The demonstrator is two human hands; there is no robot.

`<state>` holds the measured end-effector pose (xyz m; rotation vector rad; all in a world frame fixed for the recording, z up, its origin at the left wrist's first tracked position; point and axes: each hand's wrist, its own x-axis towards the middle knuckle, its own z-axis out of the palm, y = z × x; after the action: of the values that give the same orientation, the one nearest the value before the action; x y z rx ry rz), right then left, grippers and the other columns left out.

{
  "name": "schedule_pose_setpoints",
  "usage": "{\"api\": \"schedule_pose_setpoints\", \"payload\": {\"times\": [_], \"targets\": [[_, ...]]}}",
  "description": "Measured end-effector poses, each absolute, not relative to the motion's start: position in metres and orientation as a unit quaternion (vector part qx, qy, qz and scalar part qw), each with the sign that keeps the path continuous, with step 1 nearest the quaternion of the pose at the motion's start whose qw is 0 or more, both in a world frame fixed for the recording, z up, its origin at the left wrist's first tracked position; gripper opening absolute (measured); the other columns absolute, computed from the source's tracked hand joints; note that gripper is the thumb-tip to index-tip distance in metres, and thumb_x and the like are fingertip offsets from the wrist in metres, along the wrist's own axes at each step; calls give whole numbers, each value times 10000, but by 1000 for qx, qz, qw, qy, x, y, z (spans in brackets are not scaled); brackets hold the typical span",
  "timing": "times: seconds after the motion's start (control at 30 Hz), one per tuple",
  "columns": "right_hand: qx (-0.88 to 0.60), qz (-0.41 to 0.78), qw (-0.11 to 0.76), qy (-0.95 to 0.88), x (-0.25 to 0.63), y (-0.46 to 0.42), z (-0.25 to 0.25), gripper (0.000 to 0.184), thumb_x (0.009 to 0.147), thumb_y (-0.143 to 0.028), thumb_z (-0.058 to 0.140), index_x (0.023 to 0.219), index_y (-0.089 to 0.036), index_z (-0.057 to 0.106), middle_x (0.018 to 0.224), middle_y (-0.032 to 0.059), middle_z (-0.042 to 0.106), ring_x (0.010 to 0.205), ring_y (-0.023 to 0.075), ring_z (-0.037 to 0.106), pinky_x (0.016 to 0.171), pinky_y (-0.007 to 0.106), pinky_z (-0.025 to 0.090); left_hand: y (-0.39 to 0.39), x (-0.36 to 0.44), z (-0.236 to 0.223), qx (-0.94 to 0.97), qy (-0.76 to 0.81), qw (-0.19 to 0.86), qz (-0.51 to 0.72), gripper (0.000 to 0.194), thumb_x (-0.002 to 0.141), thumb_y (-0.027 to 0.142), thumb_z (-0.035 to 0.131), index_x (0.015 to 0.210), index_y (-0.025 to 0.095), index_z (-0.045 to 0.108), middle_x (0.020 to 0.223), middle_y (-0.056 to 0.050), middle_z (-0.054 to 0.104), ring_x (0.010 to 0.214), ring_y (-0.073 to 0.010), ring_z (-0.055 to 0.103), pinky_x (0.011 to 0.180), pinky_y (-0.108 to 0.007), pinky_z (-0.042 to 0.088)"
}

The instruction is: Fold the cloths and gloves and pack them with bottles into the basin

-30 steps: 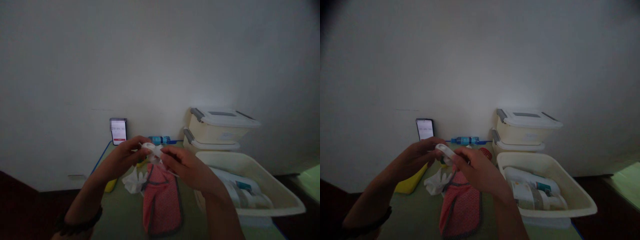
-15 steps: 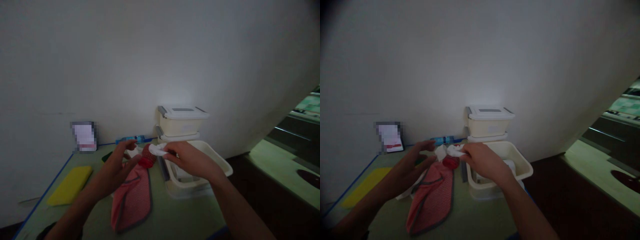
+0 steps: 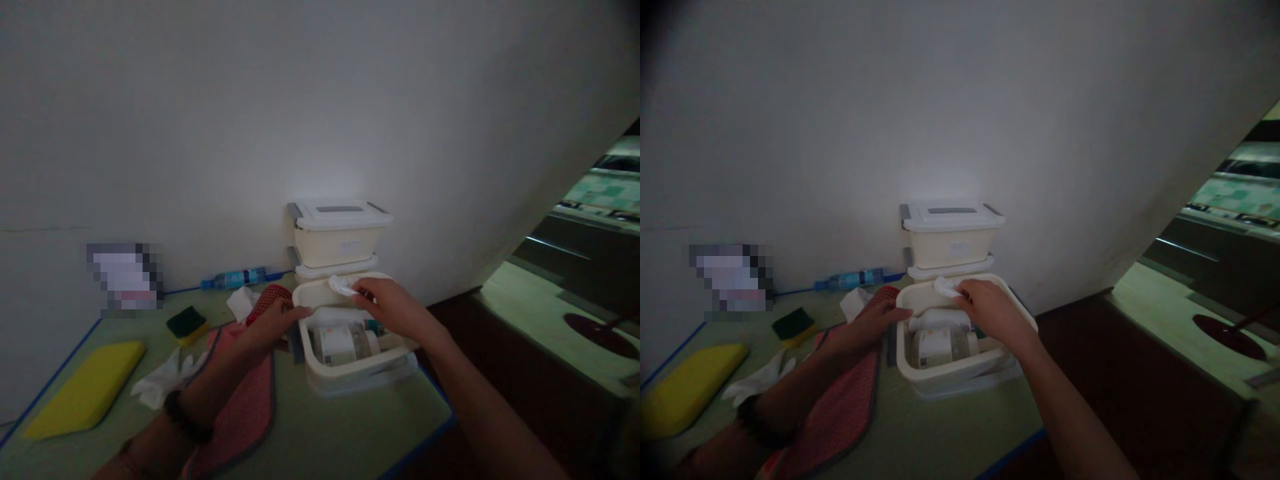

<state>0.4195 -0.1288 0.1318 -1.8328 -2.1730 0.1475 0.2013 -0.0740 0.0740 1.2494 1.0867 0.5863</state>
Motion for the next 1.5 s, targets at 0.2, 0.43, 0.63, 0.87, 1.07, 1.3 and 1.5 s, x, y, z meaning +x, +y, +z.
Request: {"api": "schedule_pose_setpoints", "payload": {"times": [0.2, 0.43, 0.63, 0.87, 1.07, 1.3, 1.5], "targets": [[-651, 31, 148, -744, 422, -124, 130, 210, 887, -256, 466, 848, -159, 648, 807, 77, 679, 703, 180, 586, 626, 268, 369, -74, 209, 72, 520, 472, 652, 286, 332, 642, 306, 687, 916, 143, 593, 778, -50, 661, 668, -185, 640, 528, -260, 485], [-660, 13, 143, -737, 412, -142, 151, 233, 909, -275, 449, 900, -153, 647, 846, 83, 683, 735, 195, 594, 662, 294, 385, -93, 195, 80, 472, 449, 672, 352, 389, 609, 219, 592, 992, 163, 549, 798, -19, 654, 730, -178, 647, 642, -277, 514], [-643, 5, 149, -751, 378, -162, 180, 257, 917, -324, 452, 978, -174, 651, 923, 82, 684, 794, 205, 598, 698, 310, 396, -107, 142, 100, 474, 465, 674, 323, 390, 649, 300, 624, 1010, 172, 550, 806, -33, 689, 697, -215, 672, 621, -322, 534], [-586, 49, 125, -799, 320, -165, 186, 212, 912, -277, 474, 952, -174, 655, 934, 68, 682, 827, 201, 591, 704, 303, 385, -133, 53, 114, 465, 505, 640, 346, 430, 649, 349, 626, 1046, 206, 542, 786, -29, 713, 661, -244, 685, 568, -337, 549], [-531, 102, 98, -835, 268, -158, 171, 179, 892, -237, 501, 825, -148, 641, 818, 60, 668, 711, 158, 565, 638, 273, 359, -148, -4, 95, 431, 527, 623, 384, 344, 669, 325, 627, 981, 202, 547, 775, -19, 697, 725, -253, 687, 596, -340, 552], [-472, 147, 64, -867, 233, -147, 154, 181, 882, -251, 508, 802, -147, 632, 775, 48, 640, 708, 149, 538, 635, 267, 352, -149, -29, 70, 436, 527, 614, 393, 312, 731, 346, 599, 1004, 201, 559, 883, -45, 708, 852, -260, 680, 684, -344, 551], [-433, 200, 36, -878, 230, -145, 152, 207, 895, -276, 488, 800, -153, 626, 745, 27, 631, 659, 128, 527, 612, 253, 354, -143, -38, 80, 536, 548, 547, 336, 364, 726, 434, 642, 1035, 242, 631, 1055, -40, 702, 1034, -277, 620, 866, -347, 508]]}}
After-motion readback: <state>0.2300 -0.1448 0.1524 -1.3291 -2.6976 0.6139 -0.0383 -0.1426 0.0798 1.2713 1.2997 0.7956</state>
